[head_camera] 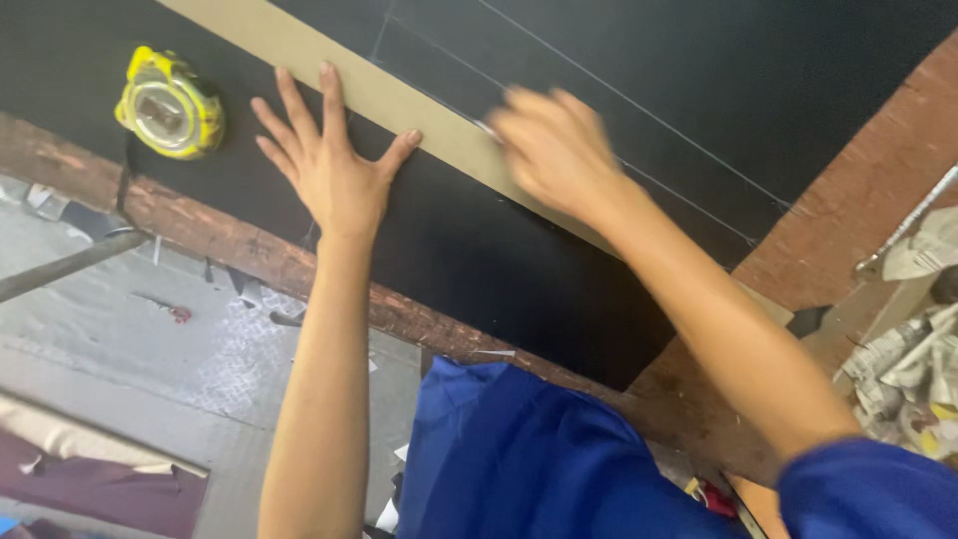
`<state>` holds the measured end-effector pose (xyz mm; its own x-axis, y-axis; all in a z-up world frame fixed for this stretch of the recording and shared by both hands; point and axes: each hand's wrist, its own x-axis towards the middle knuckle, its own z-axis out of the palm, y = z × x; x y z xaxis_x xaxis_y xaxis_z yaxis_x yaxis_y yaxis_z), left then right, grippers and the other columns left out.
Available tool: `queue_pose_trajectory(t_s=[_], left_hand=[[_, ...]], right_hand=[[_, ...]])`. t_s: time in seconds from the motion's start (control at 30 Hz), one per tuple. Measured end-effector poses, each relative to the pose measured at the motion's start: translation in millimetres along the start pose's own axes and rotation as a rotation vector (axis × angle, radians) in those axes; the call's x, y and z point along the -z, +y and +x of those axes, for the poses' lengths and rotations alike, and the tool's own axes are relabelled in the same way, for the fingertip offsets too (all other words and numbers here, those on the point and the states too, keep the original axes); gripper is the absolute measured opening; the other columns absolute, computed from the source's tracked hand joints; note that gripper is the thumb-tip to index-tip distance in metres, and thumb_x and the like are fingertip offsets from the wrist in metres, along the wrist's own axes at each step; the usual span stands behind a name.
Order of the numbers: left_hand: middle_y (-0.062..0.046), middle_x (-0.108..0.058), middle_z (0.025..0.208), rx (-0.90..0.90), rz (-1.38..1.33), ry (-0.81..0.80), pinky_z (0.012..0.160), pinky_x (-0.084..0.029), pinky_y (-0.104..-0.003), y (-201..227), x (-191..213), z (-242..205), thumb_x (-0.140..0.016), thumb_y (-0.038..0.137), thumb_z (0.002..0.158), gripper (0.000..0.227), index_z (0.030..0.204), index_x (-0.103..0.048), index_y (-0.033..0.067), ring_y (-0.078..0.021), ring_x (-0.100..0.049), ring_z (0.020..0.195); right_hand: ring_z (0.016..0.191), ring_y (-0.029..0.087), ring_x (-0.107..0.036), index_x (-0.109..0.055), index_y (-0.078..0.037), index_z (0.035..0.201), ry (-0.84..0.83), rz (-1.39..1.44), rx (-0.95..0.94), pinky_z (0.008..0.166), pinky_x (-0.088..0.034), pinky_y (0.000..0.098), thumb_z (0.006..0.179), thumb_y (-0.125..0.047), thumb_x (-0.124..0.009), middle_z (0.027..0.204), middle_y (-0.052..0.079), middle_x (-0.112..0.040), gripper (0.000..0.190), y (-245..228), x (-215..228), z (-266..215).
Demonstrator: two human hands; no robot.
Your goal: The person measures a large black sheet on a workbench using a yellow tape measure and marks points with a white marker. They then use a long straightedge to draw straight lines between the marks, repeating the process to create a grid pattern on the sheet.
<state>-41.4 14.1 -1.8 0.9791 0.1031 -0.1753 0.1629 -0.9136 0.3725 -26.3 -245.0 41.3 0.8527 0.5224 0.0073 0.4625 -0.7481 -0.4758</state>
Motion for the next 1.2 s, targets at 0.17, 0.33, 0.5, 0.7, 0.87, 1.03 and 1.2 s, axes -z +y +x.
queue_pose_trajectory(t_s=[0.17,0.33,0.5,0.7,0.87,1.03,1.2], left_hand=[[-0.021,-0.013,0.171,-0.005,0.095,-0.066,0.122,-0.012,-0.073,-6.5,3.9,-4.5,-0.081,0.076,0.081,0.110,0.167,-0.035,0.0244,-0.0555,-0.005,0.153],[-0.021,-0.008,0.176,0.001,0.055,-0.100,0.129,-0.011,-0.073,-17.2,-7.9,-4.9,-0.080,0.073,0.083,0.114,0.174,-0.030,0.0274,-0.0573,-0.002,0.158],[-0.023,-0.006,0.177,-0.046,0.060,-0.107,0.132,-0.010,-0.074,-23.5,-8.9,-8.3,-0.074,0.067,0.083,0.111,0.172,-0.027,0.0207,-0.0566,0.000,0.159],[-0.026,-0.004,0.176,-0.056,0.040,-0.125,0.128,-0.004,-0.079,-4.4,-8.5,-23.6,-0.057,0.075,0.103,0.100,0.175,-0.024,0.0150,-0.0565,0.003,0.158],[-0.024,-0.009,0.174,-0.115,0.116,-0.149,0.121,0.003,-0.077,24.1,-18.5,-72.7,-0.050,0.067,0.108,0.082,0.171,-0.030,0.0175,-0.0538,0.002,0.157],[-0.025,-0.017,0.173,-0.167,0.036,-0.073,0.124,0.001,-0.070,26.6,-21.8,-116.5,-0.050,0.051,0.112,0.066,0.165,-0.039,0.0121,-0.0493,-0.005,0.159],[-0.023,-0.022,0.171,-0.219,0.042,-0.028,0.124,-0.002,-0.069,14.0,-26.2,-128.4,-0.053,0.047,0.111,0.063,0.162,-0.043,0.0132,-0.0482,-0.011,0.158]], right_hand=[[0.068,0.025,-0.054,-0.077,-0.009,0.104,-0.233,-0.094,-0.274,0.067,-0.043,0.0404,0.089,-0.007,-0.066,0.080,0.006,-0.058,0.019,22.2,58.6,-155.5],[0.078,0.027,-0.064,-0.076,-0.010,0.100,-0.285,-0.186,-0.522,0.076,-0.048,0.0422,0.090,-0.011,-0.067,0.089,0.006,-0.066,0.014,33.0,107.9,-262.3],[0.080,0.028,-0.064,-0.075,-0.006,0.107,-0.142,-0.111,-0.732,0.073,-0.048,0.0398,0.093,-0.007,-0.069,0.091,0.009,-0.066,0.015,29.5,128.8,-313.6],[0.076,0.021,-0.058,-0.071,-0.007,0.122,0.299,0.227,-1.074,0.067,-0.048,0.0290,0.100,0.001,-0.054,0.105,0.010,-0.059,0.029,25.4,100.5,-332.8],[0.103,0.027,-0.055,-0.069,-0.007,0.131,0.206,-0.125,-0.829,0.088,-0.044,0.0439,0.095,-0.010,-0.063,0.110,0.012,-0.052,0.037,17.0,40.0,-314.3],[0.120,0.033,-0.046,-0.063,-0.009,0.127,0.066,-0.179,-0.875,0.091,-0.034,0.0570,0.081,-0.045,-0.084,0.120,0.013,-0.050,0.062,0.5,23.5,-300.7],[0.103,0.032,-0.057,-0.061,-0.005,0.110,0.040,0.028,-0.939,0.084,-0.047,0.0463,0.078,-0.038,-0.085,0.116,0.013,-0.050,0.052,-5.0,41.1,-291.8]])
